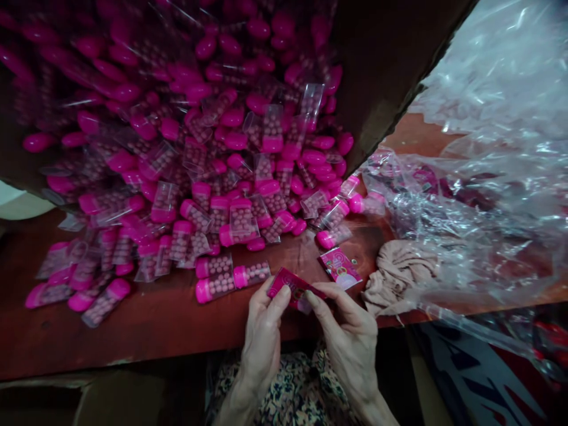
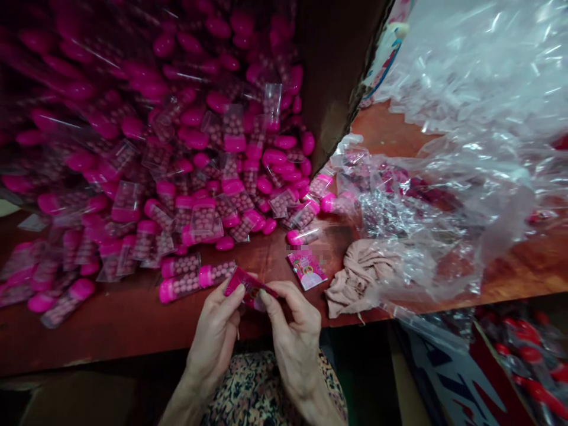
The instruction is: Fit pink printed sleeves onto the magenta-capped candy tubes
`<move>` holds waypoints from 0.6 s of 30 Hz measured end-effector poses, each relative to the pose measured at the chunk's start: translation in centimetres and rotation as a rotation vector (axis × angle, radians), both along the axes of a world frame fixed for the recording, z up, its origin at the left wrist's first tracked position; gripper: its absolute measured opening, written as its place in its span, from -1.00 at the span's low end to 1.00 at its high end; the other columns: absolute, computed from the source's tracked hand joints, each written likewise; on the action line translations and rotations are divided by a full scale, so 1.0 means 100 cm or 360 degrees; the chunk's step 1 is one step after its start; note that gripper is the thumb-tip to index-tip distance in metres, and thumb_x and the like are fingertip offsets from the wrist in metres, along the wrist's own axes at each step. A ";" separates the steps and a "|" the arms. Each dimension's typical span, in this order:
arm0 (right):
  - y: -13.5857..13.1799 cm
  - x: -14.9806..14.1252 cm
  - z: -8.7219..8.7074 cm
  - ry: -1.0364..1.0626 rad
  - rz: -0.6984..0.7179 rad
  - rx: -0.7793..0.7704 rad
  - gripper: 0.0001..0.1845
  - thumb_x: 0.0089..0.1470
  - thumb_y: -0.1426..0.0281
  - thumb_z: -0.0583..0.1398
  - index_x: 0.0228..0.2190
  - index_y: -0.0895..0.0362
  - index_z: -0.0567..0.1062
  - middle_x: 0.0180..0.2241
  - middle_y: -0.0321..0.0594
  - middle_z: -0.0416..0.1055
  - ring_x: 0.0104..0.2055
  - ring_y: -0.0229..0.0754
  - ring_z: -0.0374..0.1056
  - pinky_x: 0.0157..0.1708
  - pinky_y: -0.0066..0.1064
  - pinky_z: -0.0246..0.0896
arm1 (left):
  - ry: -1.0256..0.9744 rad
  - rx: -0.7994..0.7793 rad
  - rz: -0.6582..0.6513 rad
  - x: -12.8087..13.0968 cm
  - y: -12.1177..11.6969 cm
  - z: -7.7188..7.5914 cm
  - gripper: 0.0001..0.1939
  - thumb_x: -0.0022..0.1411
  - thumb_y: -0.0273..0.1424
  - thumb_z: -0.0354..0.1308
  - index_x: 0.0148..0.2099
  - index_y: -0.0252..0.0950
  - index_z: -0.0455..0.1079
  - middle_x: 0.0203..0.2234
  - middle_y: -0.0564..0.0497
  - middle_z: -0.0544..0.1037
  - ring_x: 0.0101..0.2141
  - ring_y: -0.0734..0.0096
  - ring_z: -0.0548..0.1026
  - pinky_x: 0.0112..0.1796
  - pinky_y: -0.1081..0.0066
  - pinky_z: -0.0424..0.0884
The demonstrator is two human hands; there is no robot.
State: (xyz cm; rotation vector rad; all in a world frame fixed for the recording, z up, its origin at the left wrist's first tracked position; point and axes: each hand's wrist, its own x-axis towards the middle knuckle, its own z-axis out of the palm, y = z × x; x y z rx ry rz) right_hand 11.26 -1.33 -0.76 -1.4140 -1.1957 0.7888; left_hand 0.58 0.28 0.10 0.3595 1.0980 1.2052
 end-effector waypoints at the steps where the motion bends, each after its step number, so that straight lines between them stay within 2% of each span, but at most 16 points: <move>1: 0.001 0.002 0.001 0.0028 0.0026 -0.0065 -0.94 0.05 0.44 0.20 -0.37 0.07 0.49 -0.49 -0.35 0.42 -0.48 -0.32 0.34 -0.48 -0.55 0.29 | 0.0087 0.0035 -0.0006 -0.003 0.001 -0.001 -0.77 0.00 -0.36 0.26 -0.24 -0.31 0.46 -0.38 0.01 0.53 -0.36 0.45 0.44 -0.27 0.47 0.34; 4: 0.004 0.010 0.003 -0.0024 0.0139 -0.0174 -0.95 0.05 0.40 0.19 -0.41 0.10 0.48 -0.55 -0.38 0.40 -0.55 -0.35 0.30 -0.56 -0.59 0.23 | 0.0448 0.0199 -0.0072 -0.012 0.005 -0.005 -0.83 0.06 -0.29 0.21 -0.38 -0.29 0.40 -0.55 0.10 0.42 -0.51 0.53 0.33 -0.46 0.54 0.25; 6: 0.007 0.012 0.004 -0.0091 0.0234 -0.0193 -0.92 0.06 0.39 0.18 -0.42 0.10 0.47 -0.54 -0.38 0.39 -0.53 -0.36 0.30 -0.55 -0.61 0.21 | 0.0750 0.0298 -0.0072 -0.015 0.008 -0.010 -0.70 0.14 -0.22 0.12 -0.53 -0.29 0.29 -0.66 0.14 0.27 -0.60 0.56 0.19 -0.55 0.53 0.15; 8: 0.008 0.012 0.006 -0.0157 0.0282 -0.0203 -0.89 0.11 0.37 0.13 -0.37 0.10 0.46 -0.51 -0.37 0.39 -0.51 -0.36 0.30 -0.52 -0.61 0.21 | 0.1023 0.0380 -0.0022 -0.014 0.012 -0.016 -0.63 0.19 -0.20 0.04 -0.58 -0.28 0.21 -0.68 0.15 0.20 -0.61 0.55 0.14 -0.56 0.51 0.11; 11: 0.010 0.006 0.008 -0.0291 0.0220 -0.0199 -0.81 0.20 0.36 0.00 -0.33 0.10 0.40 -0.54 -0.38 0.33 -0.56 -0.38 0.23 -0.58 -0.61 0.14 | 0.1267 0.0428 0.0081 -0.008 0.012 -0.023 -0.65 0.23 -0.22 -0.01 -0.56 -0.27 0.21 -0.68 0.15 0.19 -0.61 0.53 0.14 -0.55 0.49 0.10; 15: 0.010 -0.005 0.007 -0.0460 0.0044 -0.0076 -0.72 0.24 0.39 -0.08 -0.50 0.11 0.25 -0.68 -0.45 0.10 -0.70 -0.40 0.05 -0.71 -0.58 -0.05 | 0.1227 0.0386 0.0173 0.000 0.008 -0.025 -0.62 0.22 -0.22 0.00 -0.59 -0.26 0.17 -0.71 0.17 0.15 -0.64 0.54 0.09 -0.58 0.48 0.05; 18: 0.007 -0.015 0.004 -0.0728 -0.0045 0.0232 -0.70 0.23 0.46 -0.10 -0.53 0.09 0.21 -0.71 -0.46 0.06 -0.74 -0.39 0.02 -0.72 -0.53 -0.09 | 0.0846 0.0227 0.0286 0.007 0.006 -0.025 -0.61 0.11 -0.19 0.13 -0.63 -0.27 0.20 -0.73 0.17 0.16 -0.64 0.55 0.09 -0.58 0.49 0.05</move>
